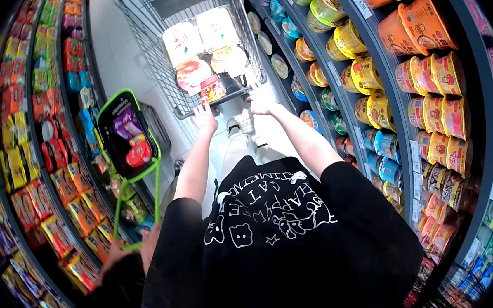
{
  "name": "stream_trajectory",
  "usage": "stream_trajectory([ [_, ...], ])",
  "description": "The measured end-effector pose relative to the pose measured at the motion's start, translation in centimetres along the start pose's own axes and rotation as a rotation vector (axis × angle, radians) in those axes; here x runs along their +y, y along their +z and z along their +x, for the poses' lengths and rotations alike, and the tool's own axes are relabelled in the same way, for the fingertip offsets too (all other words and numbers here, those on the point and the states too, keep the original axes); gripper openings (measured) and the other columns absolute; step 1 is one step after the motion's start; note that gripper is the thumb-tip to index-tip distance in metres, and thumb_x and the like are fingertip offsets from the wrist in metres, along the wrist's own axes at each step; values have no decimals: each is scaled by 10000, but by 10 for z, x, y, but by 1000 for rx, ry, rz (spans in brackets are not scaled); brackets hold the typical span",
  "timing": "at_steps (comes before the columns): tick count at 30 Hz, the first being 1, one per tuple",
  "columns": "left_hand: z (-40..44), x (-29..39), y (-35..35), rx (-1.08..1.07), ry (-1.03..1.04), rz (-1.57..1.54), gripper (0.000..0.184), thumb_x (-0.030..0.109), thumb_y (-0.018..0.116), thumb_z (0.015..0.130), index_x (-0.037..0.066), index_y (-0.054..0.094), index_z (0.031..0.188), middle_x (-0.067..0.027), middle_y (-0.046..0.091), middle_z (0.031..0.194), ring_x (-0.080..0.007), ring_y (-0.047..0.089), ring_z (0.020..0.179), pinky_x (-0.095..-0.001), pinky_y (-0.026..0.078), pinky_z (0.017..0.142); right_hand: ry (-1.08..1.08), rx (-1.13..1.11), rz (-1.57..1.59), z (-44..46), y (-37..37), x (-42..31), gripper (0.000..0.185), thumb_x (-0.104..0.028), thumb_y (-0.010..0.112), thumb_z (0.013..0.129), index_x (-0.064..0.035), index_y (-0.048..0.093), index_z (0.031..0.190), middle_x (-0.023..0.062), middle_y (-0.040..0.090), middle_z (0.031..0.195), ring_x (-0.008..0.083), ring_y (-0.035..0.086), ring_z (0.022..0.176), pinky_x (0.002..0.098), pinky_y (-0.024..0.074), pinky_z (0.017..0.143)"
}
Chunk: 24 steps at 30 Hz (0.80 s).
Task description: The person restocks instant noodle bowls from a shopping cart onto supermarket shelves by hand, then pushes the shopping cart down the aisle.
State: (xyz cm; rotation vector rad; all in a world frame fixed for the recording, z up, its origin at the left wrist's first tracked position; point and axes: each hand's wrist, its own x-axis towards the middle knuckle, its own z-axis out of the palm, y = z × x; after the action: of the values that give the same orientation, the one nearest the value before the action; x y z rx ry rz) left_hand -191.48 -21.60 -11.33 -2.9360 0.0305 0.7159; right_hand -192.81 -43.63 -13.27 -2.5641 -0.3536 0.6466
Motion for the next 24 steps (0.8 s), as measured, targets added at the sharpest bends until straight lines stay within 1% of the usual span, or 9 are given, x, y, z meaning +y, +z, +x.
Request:
stream_trajectory([
  [2,-29,12,14,58,16,-6,727,224,608,631,109,233,1242,-114,306,1192,-301,241,1165,-437,336,861,-48,43,30,-21,8,7,484,-275,620,616,-126,506,1063,179,-1,1349,327,145,1227,382,247,964],
  [6,-74,25,36,-89,59,-118,798,247,620,616,121,181,1270,-122,245,1247,-324,166,1205,-473,299,897,170,-192,142,-75,13,2,432,-285,616,646,-110,497,1022,108,-6,1361,280,349,1135,366,357,884],
  [8,-95,33,47,-158,71,-110,829,299,634,614,137,168,1280,-134,233,1263,-328,174,1201,-463,311,892,122,-76,64,-102,26,3,414,-297,614,645,-111,507,998,124,21,1357,284,347,1136,363,356,884],
  [13,-150,46,83,-174,173,-148,815,306,638,627,129,172,1273,-147,244,1244,-310,245,1156,-437,335,877,179,-51,109,-163,58,9,386,-319,619,631,-120,534,951,133,1,1360,296,159,1233,398,310,921],
  [15,-176,57,99,-148,210,-191,828,285,662,607,123,184,1263,-150,246,1239,-326,244,1149,-433,344,876,167,81,116,-189,78,14,352,-298,636,615,-134,559,917,122,-12,1364,301,-26,1258,427,279,938],
  [19,-217,62,137,-133,376,-326,832,264,666,600,89,184,1256,-152,259,1234,-331,242,1147,-415,341,899,319,69,104,-232,99,0,344,-204,650,590,-98,565,906,164,3,1351,343,-127,1235,389,194,991],
  [22,-240,67,164,-151,539,-543,783,220,639,610,58,220,1251,-184,272,1251,-330,251,1153,-362,255,963,456,184,0,-257,124,-2,235,-55,553,594,-64,576,827,142,154,1333,318,18,1254,395,217,982],
  [23,-251,68,175,-167,549,-544,783,220,639,610,58,220,1251,-184,272,1251,-330,251,1153,-362,255,963,484,392,40,-262,138,-10,219,2,509,573,-46,569,777,140,249,1295,310,118,1241,401,235,972],
  [24,-260,70,187,-193,564,-644,761,212,631,615,47,236,1244,-198,268,1257,-336,244,1161,-361,235,971,529,436,36,-270,142,-29,190,-4,503,587,-15,552,770,158,306,1256,332,176,1218,411,234,969],
])
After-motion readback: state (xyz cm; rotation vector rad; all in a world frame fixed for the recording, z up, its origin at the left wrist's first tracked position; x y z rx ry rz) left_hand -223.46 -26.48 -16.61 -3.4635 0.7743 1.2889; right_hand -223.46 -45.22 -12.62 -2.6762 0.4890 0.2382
